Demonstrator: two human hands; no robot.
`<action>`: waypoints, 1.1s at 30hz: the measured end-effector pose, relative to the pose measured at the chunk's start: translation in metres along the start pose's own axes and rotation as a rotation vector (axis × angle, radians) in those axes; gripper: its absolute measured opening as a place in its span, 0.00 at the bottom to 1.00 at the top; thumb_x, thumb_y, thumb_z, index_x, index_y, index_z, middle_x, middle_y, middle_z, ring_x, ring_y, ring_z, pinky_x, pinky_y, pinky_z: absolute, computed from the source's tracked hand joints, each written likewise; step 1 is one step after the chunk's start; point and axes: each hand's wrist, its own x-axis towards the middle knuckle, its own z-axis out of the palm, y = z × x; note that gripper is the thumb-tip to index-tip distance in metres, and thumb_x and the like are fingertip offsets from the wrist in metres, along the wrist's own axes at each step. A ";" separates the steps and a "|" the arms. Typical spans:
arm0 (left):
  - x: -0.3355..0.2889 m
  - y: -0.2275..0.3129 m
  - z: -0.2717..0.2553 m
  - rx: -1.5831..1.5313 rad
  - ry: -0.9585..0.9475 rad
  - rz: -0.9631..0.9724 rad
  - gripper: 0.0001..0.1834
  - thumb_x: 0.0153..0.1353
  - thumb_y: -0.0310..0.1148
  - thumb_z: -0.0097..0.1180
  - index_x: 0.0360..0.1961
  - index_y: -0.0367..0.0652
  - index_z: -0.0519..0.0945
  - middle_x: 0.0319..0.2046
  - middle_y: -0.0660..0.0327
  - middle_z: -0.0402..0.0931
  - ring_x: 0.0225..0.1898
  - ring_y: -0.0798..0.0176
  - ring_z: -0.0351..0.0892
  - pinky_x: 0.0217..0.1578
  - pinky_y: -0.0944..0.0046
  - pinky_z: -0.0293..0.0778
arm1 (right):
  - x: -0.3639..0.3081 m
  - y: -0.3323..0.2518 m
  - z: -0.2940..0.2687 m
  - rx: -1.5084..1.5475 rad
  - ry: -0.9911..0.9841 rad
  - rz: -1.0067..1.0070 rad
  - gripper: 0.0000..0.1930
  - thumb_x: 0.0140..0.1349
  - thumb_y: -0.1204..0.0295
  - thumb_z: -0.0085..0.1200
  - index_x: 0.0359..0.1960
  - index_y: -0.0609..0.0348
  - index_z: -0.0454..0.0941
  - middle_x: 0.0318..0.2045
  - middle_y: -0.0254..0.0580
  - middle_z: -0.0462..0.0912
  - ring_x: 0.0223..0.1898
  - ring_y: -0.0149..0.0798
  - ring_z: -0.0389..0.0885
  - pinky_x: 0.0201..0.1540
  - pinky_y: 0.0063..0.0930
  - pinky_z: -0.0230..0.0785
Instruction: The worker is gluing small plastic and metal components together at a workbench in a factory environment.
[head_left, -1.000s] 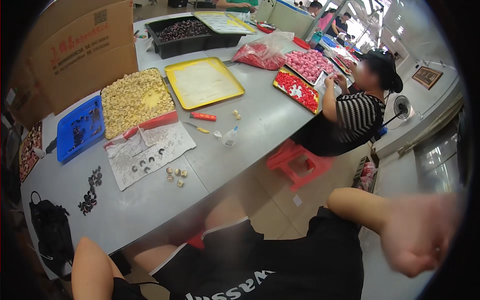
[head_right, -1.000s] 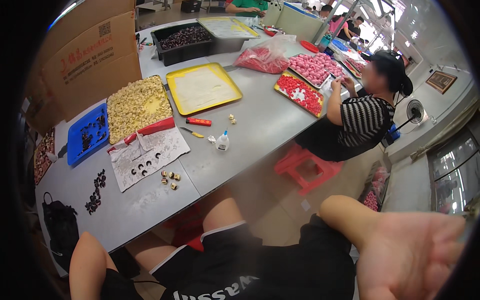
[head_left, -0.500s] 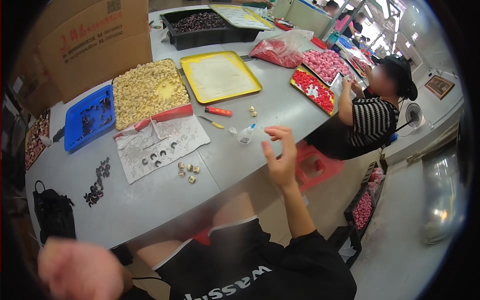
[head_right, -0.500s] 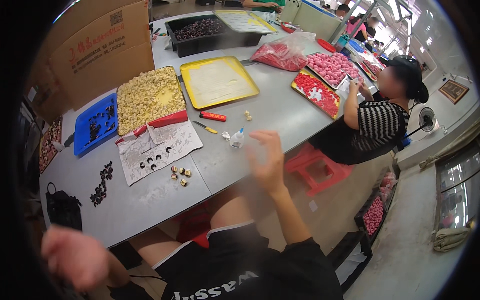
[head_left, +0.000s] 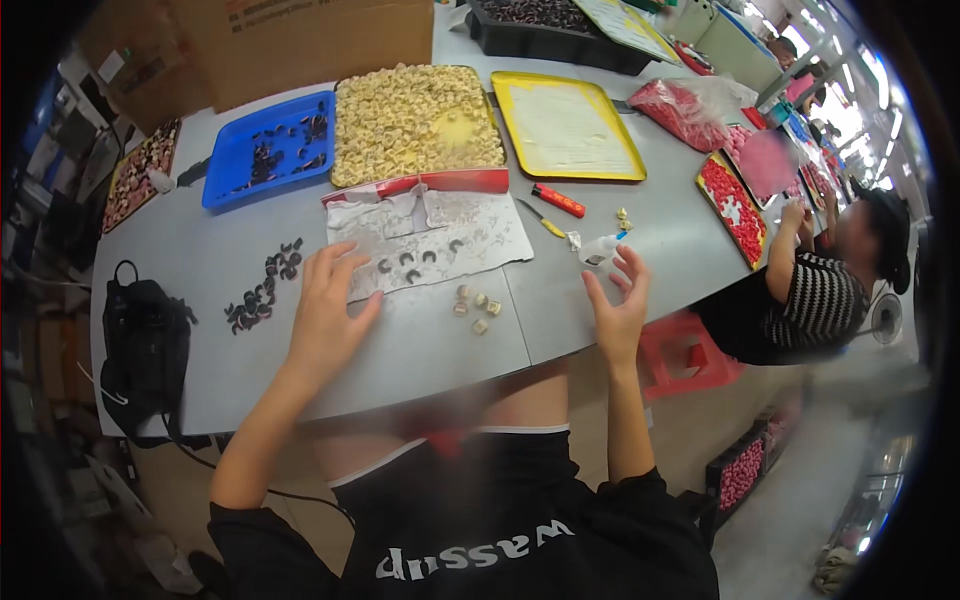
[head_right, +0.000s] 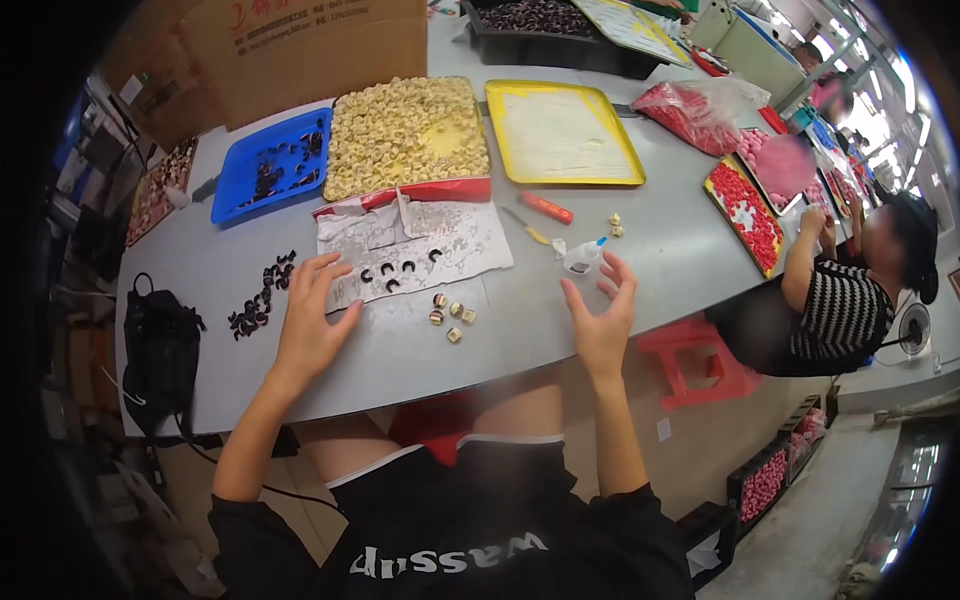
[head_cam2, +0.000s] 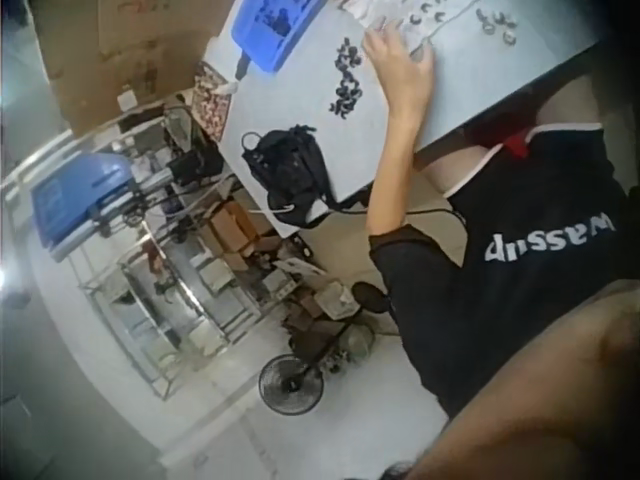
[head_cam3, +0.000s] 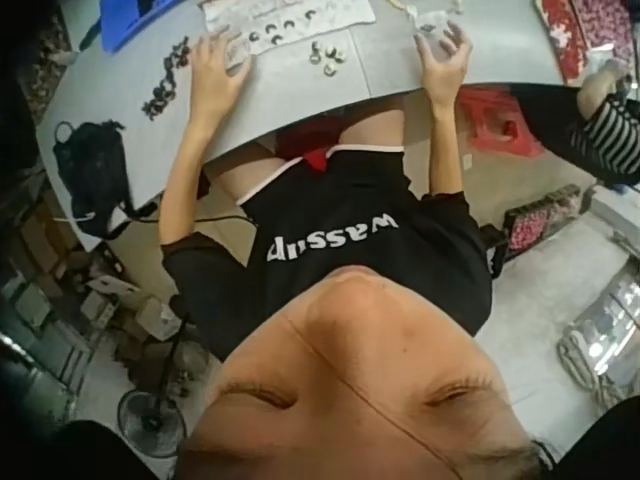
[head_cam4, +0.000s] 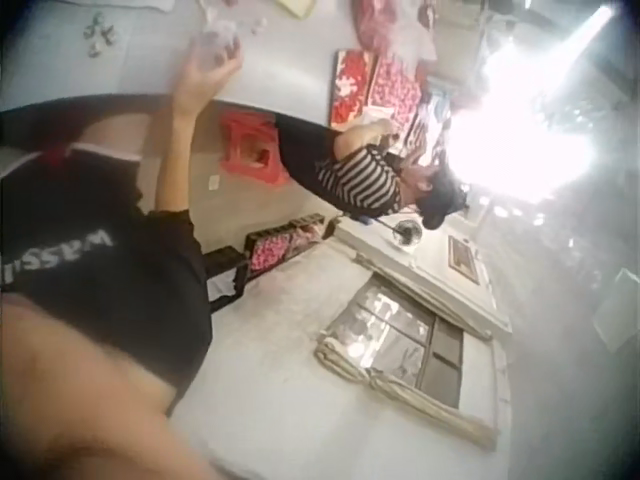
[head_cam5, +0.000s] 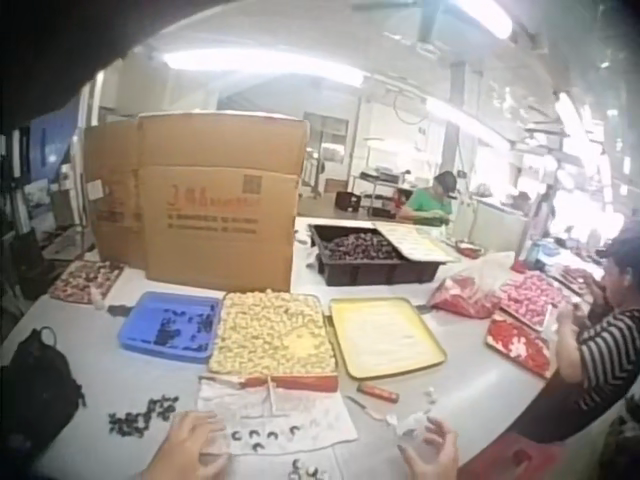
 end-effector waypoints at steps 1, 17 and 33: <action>0.003 -0.001 0.001 -0.009 -0.012 0.024 0.22 0.51 0.29 0.63 0.49 0.41 0.75 0.56 0.53 0.69 0.59 0.47 0.64 0.61 0.53 0.60 | 0.004 0.001 -0.001 -0.043 -0.002 -0.013 0.30 0.55 0.72 0.66 0.58 0.65 0.66 0.55 0.48 0.72 0.55 0.41 0.72 0.56 0.36 0.67; 0.026 -0.007 0.018 -0.116 -0.050 0.087 0.09 0.51 0.23 0.63 0.35 0.38 0.78 0.33 0.55 0.75 0.39 0.51 0.75 0.41 0.57 0.71 | 0.021 0.018 0.002 -0.060 -0.044 0.086 0.15 0.58 0.74 0.62 0.45 0.65 0.74 0.33 0.39 0.80 0.36 0.31 0.77 0.42 0.26 0.71; 0.049 0.028 0.027 -0.595 0.053 0.007 0.07 0.51 0.19 0.63 0.32 0.37 0.82 0.35 0.57 0.78 0.38 0.60 0.81 0.40 0.65 0.78 | 0.099 -0.073 0.062 0.808 -0.486 0.197 0.20 0.66 0.67 0.56 0.55 0.65 0.69 0.48 0.44 0.78 0.45 0.34 0.78 0.52 0.30 0.70</action>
